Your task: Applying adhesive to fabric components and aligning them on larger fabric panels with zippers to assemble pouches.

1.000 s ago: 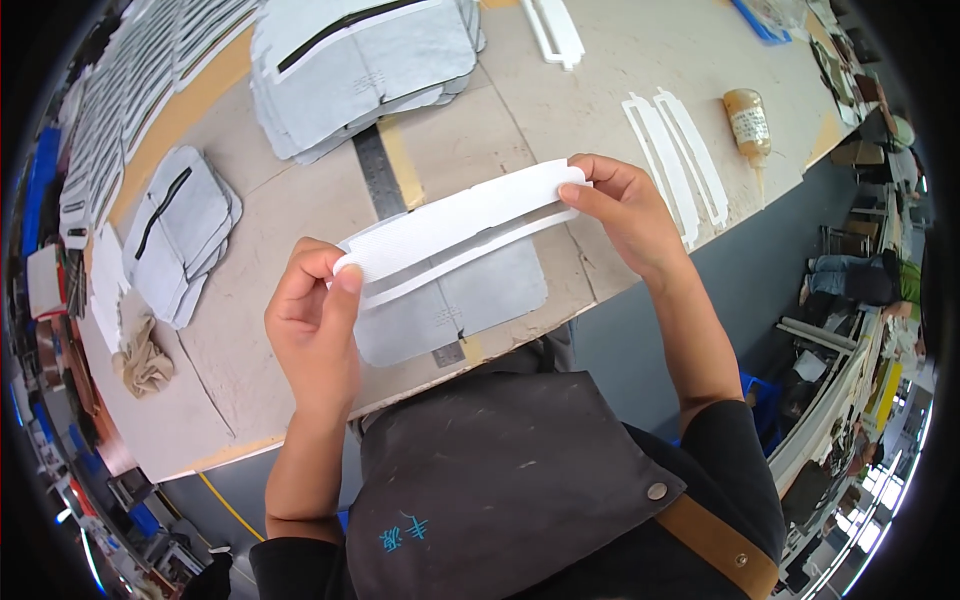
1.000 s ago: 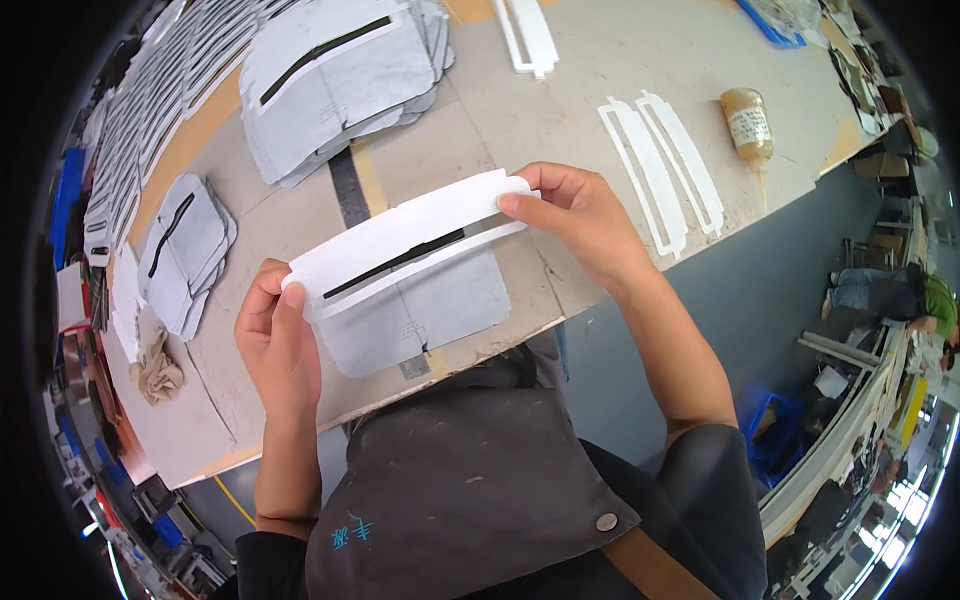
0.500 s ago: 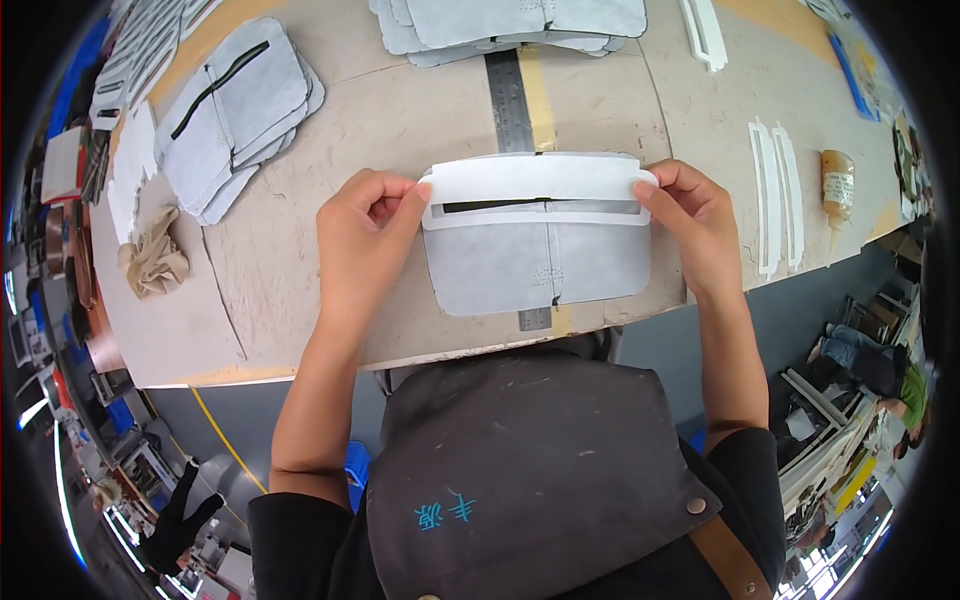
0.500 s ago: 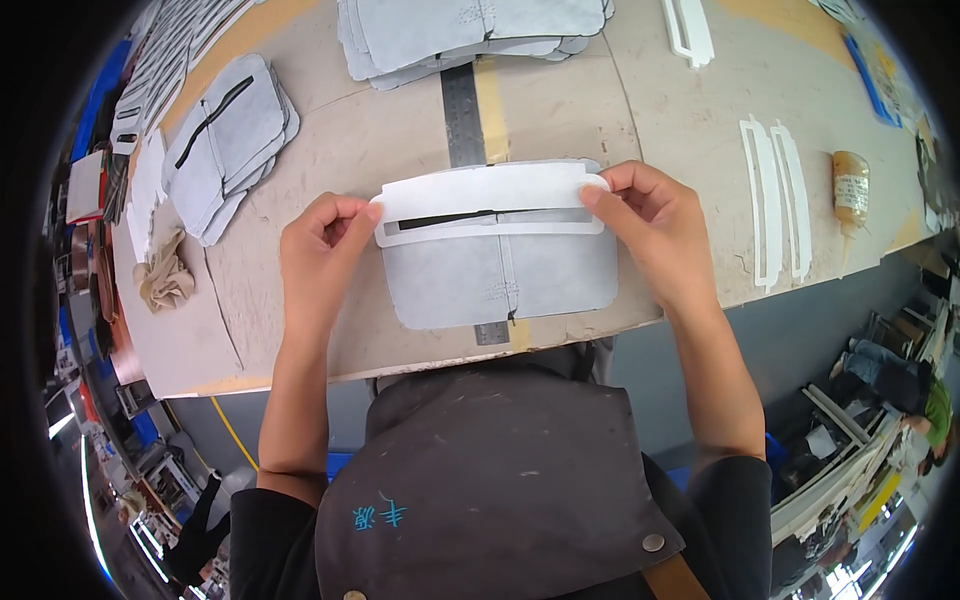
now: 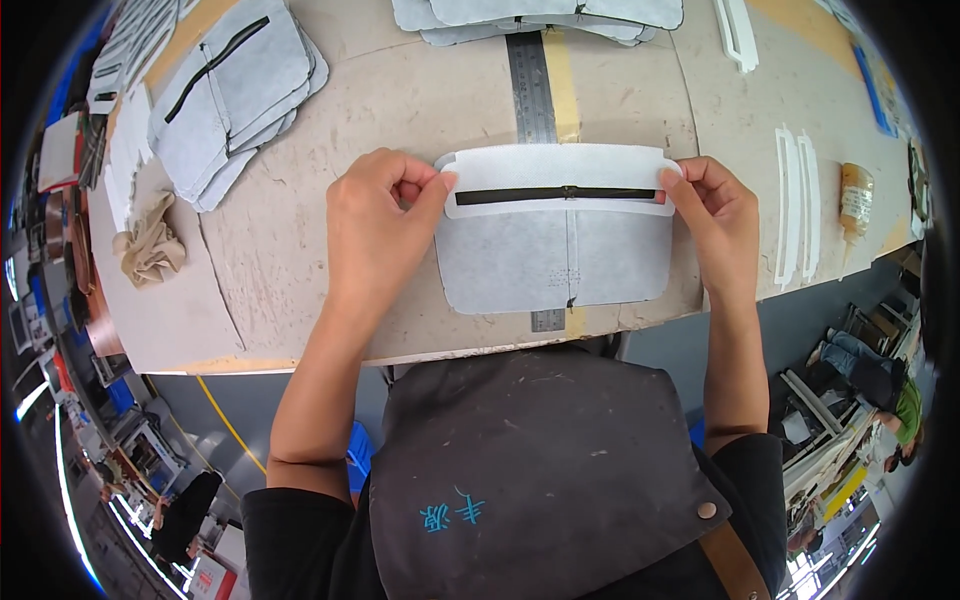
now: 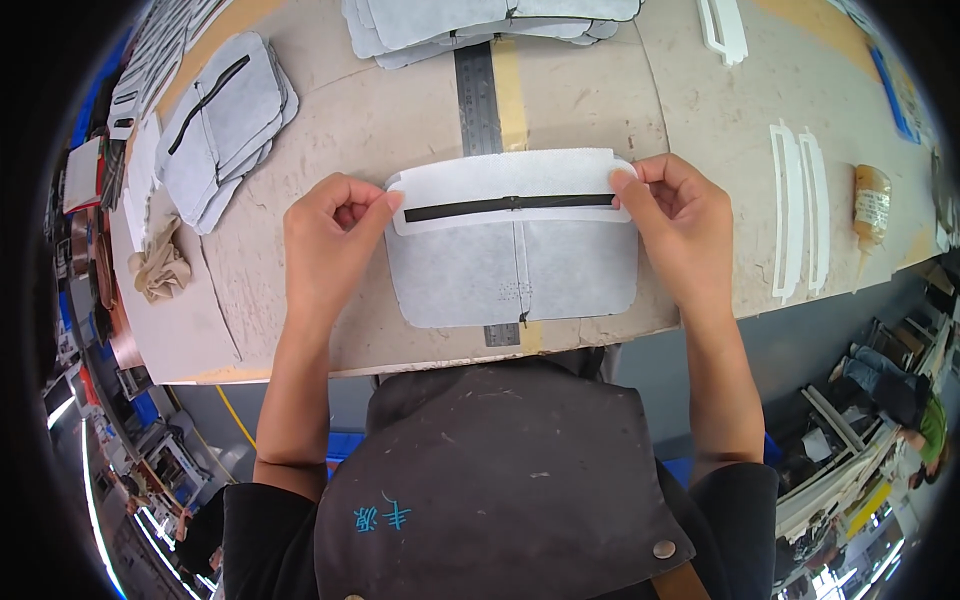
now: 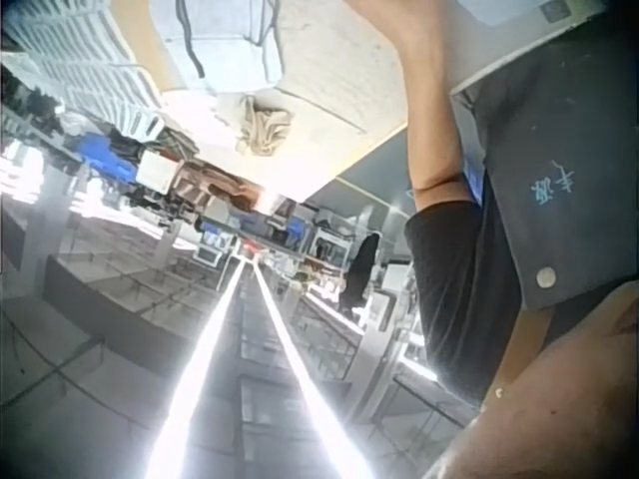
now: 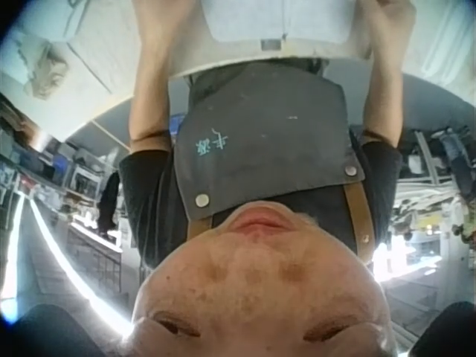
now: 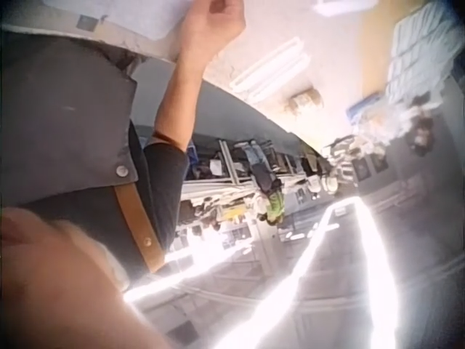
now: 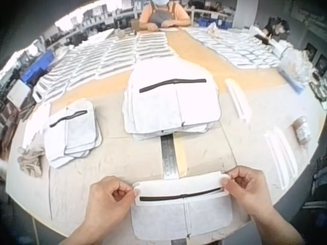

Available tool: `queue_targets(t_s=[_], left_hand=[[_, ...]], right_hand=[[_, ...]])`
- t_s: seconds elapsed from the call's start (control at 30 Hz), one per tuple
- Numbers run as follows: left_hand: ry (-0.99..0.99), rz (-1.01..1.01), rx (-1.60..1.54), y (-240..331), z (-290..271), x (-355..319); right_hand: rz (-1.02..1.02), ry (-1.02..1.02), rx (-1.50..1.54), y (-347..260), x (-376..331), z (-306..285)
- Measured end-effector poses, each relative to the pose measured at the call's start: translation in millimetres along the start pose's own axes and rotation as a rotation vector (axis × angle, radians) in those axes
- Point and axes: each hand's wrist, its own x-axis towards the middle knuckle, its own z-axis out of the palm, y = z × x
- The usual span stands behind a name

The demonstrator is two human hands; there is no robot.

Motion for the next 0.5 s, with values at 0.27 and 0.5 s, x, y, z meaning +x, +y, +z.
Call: queue_targets(t_s=[0.27,0.5], left_hand=[[-0.013,-0.014,0.036,1.5,0.1,1.0],[-0.001,0.006,0.045,1.4,1.0,1.0]], right_hand=[[-0.029,0.016,-0.066,0.6,1.9,1.9],[-0.036,0.051,-0.091,-0.2,1.5,4.3]])
